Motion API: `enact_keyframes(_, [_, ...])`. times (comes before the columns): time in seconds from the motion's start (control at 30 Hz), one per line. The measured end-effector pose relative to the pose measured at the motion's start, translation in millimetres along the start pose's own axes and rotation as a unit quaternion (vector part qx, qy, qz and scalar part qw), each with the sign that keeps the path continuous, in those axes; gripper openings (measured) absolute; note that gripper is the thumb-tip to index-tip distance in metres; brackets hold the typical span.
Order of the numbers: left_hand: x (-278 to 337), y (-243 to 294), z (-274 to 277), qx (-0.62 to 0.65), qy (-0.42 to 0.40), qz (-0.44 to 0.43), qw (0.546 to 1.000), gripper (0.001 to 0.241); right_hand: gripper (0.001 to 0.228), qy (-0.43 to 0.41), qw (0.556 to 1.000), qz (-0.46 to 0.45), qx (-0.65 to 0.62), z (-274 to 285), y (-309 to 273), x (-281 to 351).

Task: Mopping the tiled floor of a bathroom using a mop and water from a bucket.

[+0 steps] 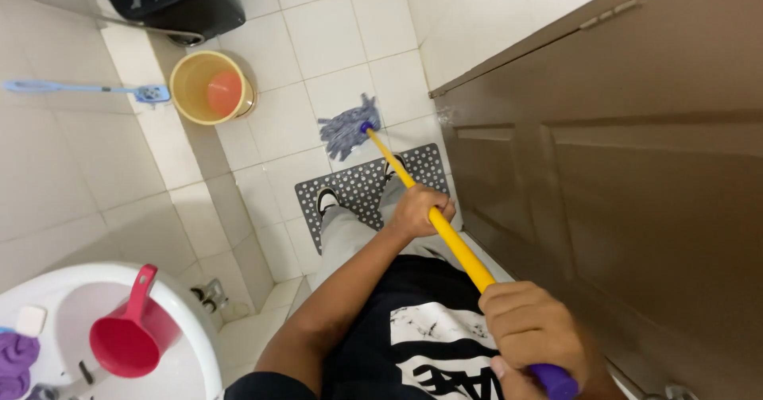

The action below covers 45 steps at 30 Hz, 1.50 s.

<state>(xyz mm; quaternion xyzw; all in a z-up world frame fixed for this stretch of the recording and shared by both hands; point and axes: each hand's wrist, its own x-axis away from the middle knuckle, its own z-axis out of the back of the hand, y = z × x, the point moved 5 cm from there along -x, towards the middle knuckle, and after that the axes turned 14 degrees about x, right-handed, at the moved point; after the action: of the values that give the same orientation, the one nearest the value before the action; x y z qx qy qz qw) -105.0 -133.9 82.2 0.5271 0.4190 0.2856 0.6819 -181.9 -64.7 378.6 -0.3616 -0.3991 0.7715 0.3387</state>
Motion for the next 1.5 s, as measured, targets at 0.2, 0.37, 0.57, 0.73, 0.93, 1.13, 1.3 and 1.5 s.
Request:
enact_keyframes(0.2, [-36, -61, -11, -0.022, -0.073, -0.002, 0.997, 0.028, 0.025, 0.087, 0.991, 0.050, 0.086, -25, 38, 16])
enact_keyframes(0.37, [-19, -101, -3, -0.138, -0.094, 0.061, 0.984, 0.015, 0.024, 0.151, 0.980, -0.033, 0.123, -82, 76, 50])
enact_keyframes(0.57, [39, -96, -47, -0.185, -0.226, 0.103, 0.951, 0.022, 0.013, 0.273, 0.904, -0.179, 0.275, -124, 70, 141])
enact_keyframes(0.73, [111, -85, -94, -0.177, -0.360, 0.058, 0.914, 0.058, 0.023, 0.364, 0.694, -0.499, 0.370, -196, 81, 309])
enact_keyframes(0.93, [150, -85, -109, -0.269, -0.543, 0.090, 0.790, 0.067, 0.063, 0.261, 0.737, -0.614, 0.106, -285, 156, 454])
enact_keyframes(1.13, [120, -103, -108, -0.242, -0.492, 0.108, 0.830, 0.066, 0.050, 0.054, 0.705, -0.692, 0.145, -267, 264, 481])
enact_keyframes(1.3, [61, -88, -81, -0.172, -0.414, 0.204, 0.870, 0.044, 0.041, 0.109, 0.671, -0.705, 0.203, -240, 323, 455])
enact_keyframes(1.5, [4, -121, -50, -0.113, -0.224, 0.213, 0.944, 0.046, 0.039, 0.022, 0.717, -0.676, 0.171, -120, 363, 217])
